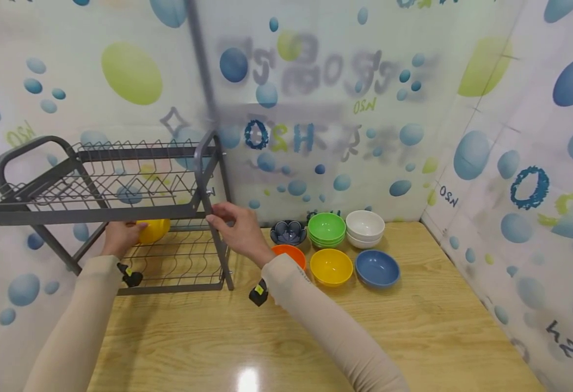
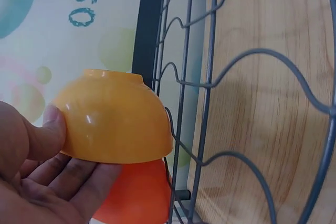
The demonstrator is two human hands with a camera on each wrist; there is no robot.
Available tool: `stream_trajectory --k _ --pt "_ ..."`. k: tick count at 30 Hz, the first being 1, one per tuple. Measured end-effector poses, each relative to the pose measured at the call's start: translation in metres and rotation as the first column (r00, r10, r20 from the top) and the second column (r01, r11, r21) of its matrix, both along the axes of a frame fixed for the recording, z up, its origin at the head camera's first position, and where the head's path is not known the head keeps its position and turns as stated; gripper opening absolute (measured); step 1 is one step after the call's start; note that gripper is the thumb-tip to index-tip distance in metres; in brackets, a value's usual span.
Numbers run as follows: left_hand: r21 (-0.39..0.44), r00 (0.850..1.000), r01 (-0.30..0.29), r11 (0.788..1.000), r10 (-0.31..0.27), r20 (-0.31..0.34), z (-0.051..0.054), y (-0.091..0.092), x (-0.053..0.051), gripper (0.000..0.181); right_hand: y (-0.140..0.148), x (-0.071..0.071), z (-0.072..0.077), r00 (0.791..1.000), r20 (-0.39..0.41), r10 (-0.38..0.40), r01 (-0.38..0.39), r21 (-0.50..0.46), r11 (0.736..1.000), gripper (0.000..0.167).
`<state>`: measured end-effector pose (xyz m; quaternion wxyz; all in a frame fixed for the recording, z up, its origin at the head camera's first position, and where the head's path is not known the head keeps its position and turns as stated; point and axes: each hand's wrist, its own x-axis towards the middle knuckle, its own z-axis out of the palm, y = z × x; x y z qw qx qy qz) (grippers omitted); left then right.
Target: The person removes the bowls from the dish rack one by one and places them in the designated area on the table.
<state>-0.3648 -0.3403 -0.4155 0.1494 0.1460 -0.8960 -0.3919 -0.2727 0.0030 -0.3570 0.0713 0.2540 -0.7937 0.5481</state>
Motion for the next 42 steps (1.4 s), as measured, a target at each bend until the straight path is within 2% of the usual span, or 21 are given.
stream_trajectory --k 12,17,20,24,31,35,40,42 --pt "-0.009 0.997 0.012 1.0 -0.013 -0.079 0.008 0.011 0.01 0.035 0.001 -0.001 0.0 1.0 0.022 0.009 -0.008 -0.011 1.0 0.041" --pt "0.046 0.992 0.055 0.997 -0.05 -0.118 0.013 0.019 0.014 0.038 0.003 -0.002 0.001 1.0 0.013 -0.002 0.002 -0.001 1.0 0.04" --pt "0.057 0.985 0.082 0.995 -0.072 -0.155 0.014 0.025 0.02 0.037 0.004 -0.003 0.002 1.0 0.003 -0.005 0.005 -0.004 1.0 0.04" --pt "0.037 0.978 0.088 0.995 -0.079 -0.192 0.014 0.033 0.028 0.034 0.002 -0.004 0.001 1.0 0.0 -0.006 0.006 -0.008 1.0 0.04" --pt "0.078 0.979 0.117 0.99 -0.101 -0.177 0.018 0.046 0.047 0.036 -0.001 -0.002 -0.002 1.0 -0.003 -0.007 0.007 0.006 1.0 0.04" --pt "0.042 0.968 0.132 0.99 -0.12 -0.221 0.022 0.053 0.054 0.034 0.0 -0.002 -0.001 1.0 -0.004 -0.005 0.005 0.005 1.0 0.04" --pt "-0.078 0.945 0.137 0.987 -0.154 -0.287 0.025 0.061 0.066 0.029 0.001 -0.002 0.0 1.0 -0.001 -0.005 0.005 0.015 1.0 0.04" --pt "-0.113 0.946 0.131 0.985 -0.158 -0.283 0.025 0.063 0.072 0.03 0.002 -0.002 0.0 1.0 0.003 -0.001 0.001 0.02 1.0 0.041"
